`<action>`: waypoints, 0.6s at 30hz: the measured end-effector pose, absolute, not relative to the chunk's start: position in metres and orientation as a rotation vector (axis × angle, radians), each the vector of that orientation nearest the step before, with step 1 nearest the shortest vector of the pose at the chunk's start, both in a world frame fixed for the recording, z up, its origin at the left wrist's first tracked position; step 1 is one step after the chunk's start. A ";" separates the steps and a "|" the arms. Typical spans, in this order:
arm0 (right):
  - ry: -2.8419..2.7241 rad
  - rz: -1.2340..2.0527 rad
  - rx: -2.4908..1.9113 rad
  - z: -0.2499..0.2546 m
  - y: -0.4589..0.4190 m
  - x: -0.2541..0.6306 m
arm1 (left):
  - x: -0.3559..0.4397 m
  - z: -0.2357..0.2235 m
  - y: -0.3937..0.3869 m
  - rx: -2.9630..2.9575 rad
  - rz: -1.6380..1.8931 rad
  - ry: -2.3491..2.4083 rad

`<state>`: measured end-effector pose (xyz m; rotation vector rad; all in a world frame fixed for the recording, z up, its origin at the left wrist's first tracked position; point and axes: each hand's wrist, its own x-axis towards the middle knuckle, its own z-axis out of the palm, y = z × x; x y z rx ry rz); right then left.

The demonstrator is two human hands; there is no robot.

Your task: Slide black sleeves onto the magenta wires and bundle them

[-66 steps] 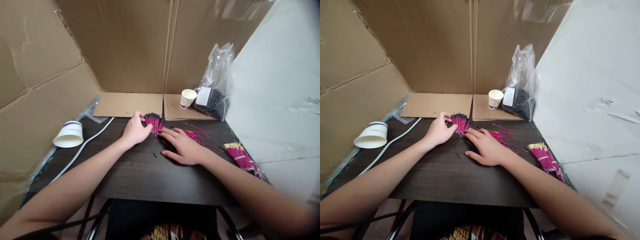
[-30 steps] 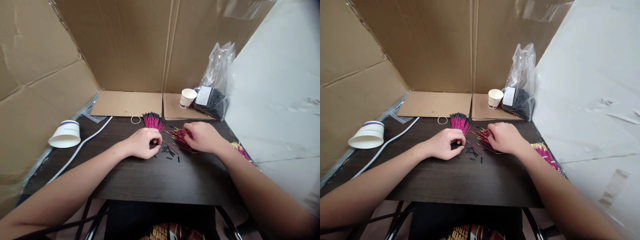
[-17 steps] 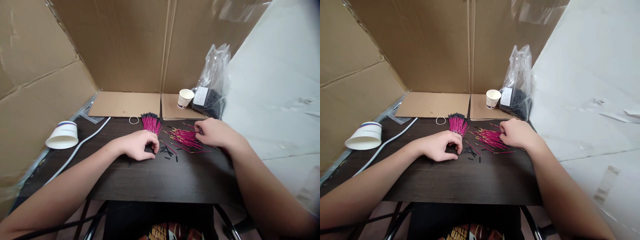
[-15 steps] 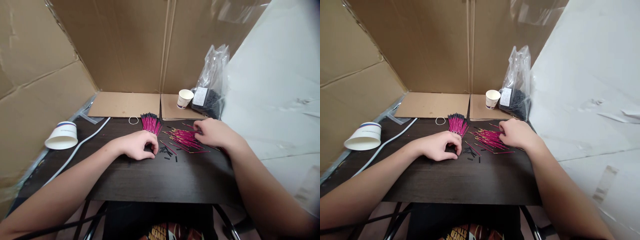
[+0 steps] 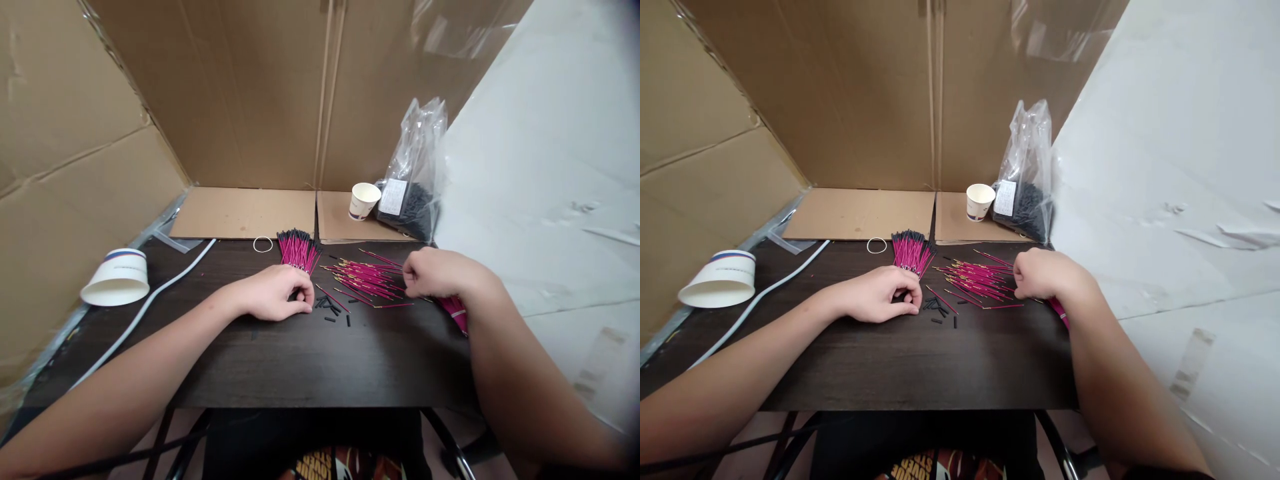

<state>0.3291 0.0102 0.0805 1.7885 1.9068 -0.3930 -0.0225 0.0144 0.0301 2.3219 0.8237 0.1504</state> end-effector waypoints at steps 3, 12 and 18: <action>1.921 -0.397 1.768 0.078 0.010 0.326 | -0.022 0.031 0.013 2.335 0.168 0.823; 2.060 -0.275 1.747 0.068 0.012 0.319 | -0.022 0.029 0.009 2.378 0.186 0.854; 2.056 -0.296 1.782 0.072 0.010 0.315 | -0.022 0.029 0.009 2.407 0.144 0.881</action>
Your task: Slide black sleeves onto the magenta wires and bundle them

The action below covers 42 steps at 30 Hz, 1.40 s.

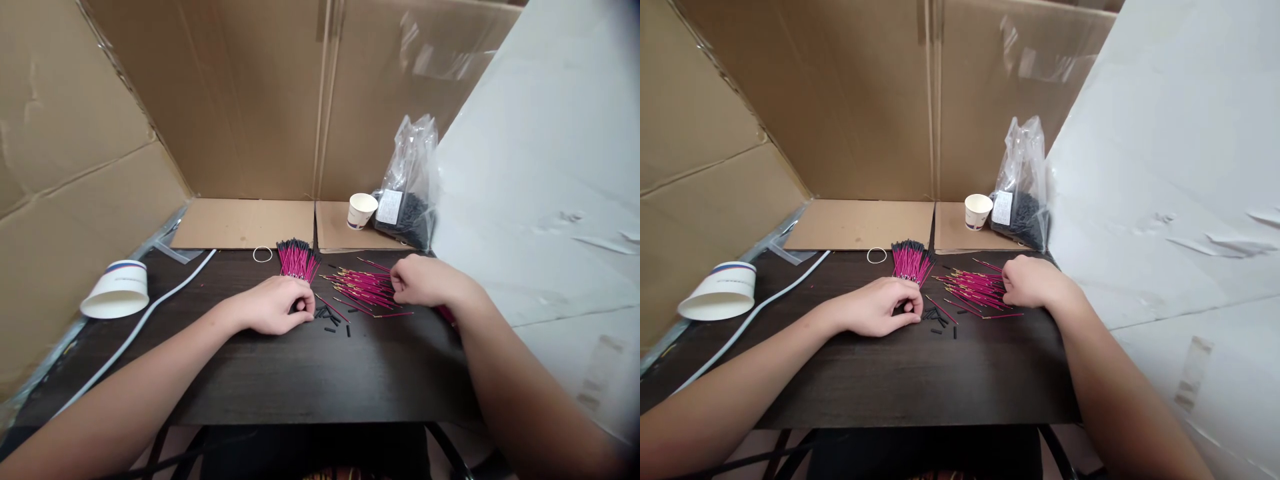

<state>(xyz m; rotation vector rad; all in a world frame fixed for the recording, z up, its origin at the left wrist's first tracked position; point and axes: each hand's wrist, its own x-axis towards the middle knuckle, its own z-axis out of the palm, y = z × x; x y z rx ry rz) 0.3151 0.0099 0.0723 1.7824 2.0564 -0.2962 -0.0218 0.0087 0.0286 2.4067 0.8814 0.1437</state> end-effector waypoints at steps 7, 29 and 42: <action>2.081 -0.257 1.756 0.067 0.012 0.310 | -0.021 0.025 0.009 2.426 0.158 0.892; 3.056 -0.722 1.684 0.037 0.020 0.314 | -0.021 0.023 0.009 2.389 0.138 0.918; 3.334 -0.327 1.572 0.018 0.023 0.302 | -0.020 0.020 0.006 2.292 0.297 0.980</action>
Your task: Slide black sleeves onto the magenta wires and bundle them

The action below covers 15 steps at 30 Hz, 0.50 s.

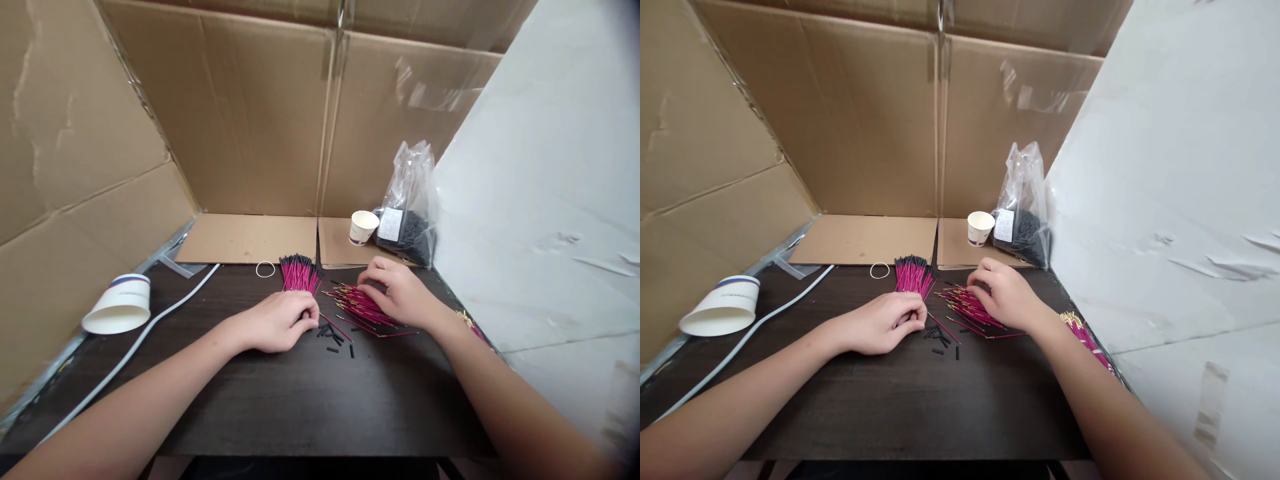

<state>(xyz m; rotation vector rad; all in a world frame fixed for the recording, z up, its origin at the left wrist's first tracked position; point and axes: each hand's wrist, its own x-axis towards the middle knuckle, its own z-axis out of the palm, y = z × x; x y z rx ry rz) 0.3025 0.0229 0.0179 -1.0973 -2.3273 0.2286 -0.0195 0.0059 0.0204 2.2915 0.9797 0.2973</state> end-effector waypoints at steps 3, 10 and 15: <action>-2.229 0.316 -1.076 0.013 0.019 0.292 | -0.015 0.012 0.009 2.086 0.480 1.066; -2.042 0.435 -1.022 -0.007 0.014 0.269 | -0.002 -0.006 0.018 1.582 0.848 1.083; -2.035 0.469 -0.996 -0.017 0.012 0.260 | 0.000 -0.003 0.017 1.445 0.882 1.100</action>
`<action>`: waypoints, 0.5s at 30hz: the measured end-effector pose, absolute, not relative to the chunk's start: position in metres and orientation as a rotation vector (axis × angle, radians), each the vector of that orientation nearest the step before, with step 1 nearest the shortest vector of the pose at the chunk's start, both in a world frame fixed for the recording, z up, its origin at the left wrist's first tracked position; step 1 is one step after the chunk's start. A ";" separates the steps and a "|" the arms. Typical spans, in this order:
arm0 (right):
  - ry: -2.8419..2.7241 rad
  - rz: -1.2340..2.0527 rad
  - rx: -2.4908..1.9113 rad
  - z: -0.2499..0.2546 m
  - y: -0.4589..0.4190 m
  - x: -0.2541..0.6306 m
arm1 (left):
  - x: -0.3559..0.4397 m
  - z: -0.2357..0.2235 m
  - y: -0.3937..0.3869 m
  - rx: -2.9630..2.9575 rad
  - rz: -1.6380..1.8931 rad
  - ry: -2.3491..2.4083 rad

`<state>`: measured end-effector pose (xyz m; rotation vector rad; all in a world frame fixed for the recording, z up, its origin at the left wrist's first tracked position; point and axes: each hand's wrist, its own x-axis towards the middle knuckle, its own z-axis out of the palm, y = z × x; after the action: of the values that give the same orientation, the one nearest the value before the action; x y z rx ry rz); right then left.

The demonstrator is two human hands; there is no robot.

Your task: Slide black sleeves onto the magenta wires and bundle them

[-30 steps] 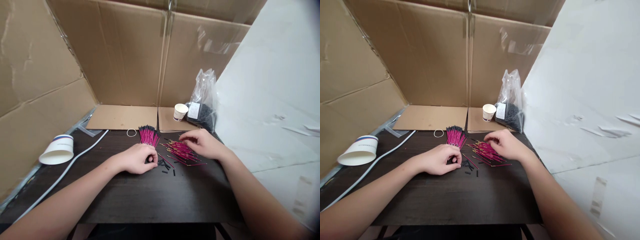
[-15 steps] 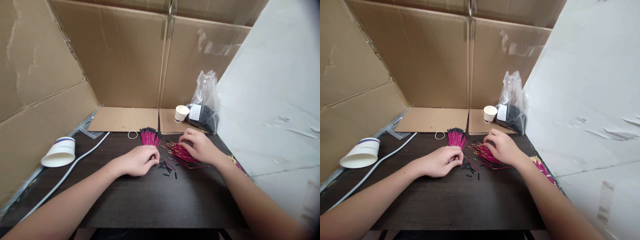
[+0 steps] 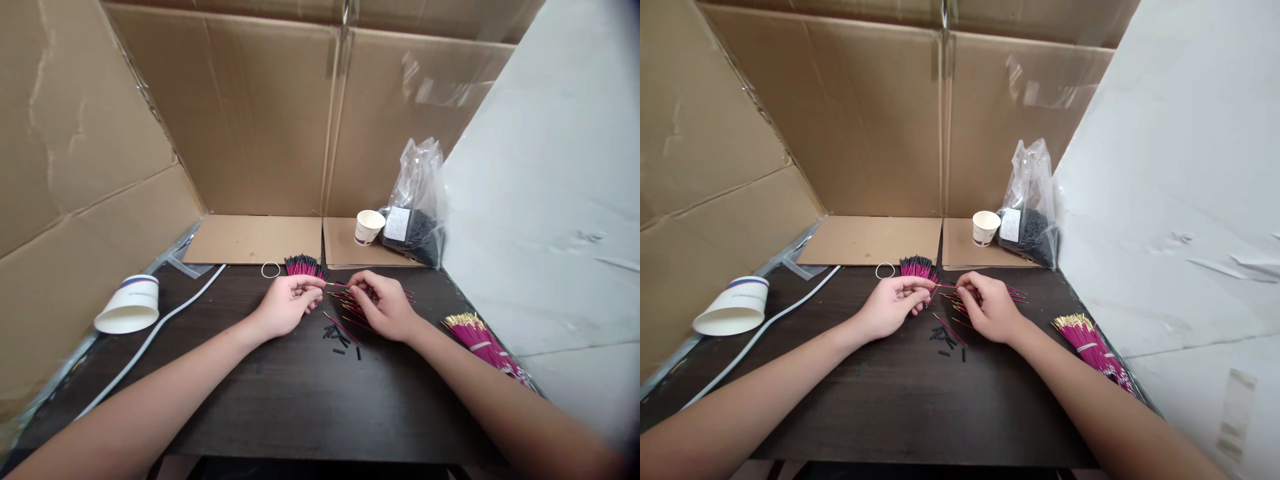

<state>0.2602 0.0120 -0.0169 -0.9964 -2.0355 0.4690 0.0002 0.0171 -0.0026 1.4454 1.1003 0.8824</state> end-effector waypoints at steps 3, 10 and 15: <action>-2.053 0.482 -1.006 -0.018 0.010 0.258 | 0.000 -0.004 0.018 1.441 0.913 1.096; -2.055 0.478 -1.031 -0.014 0.009 0.258 | -0.001 -0.011 0.020 1.466 0.915 1.091; -2.084 0.453 -1.021 -0.013 0.009 0.259 | 0.000 -0.010 0.018 1.473 0.909 1.090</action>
<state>0.2586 0.0089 -0.0128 -1.0206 -2.0839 0.4528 -0.0001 0.0179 -0.0101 1.4731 1.0895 0.9092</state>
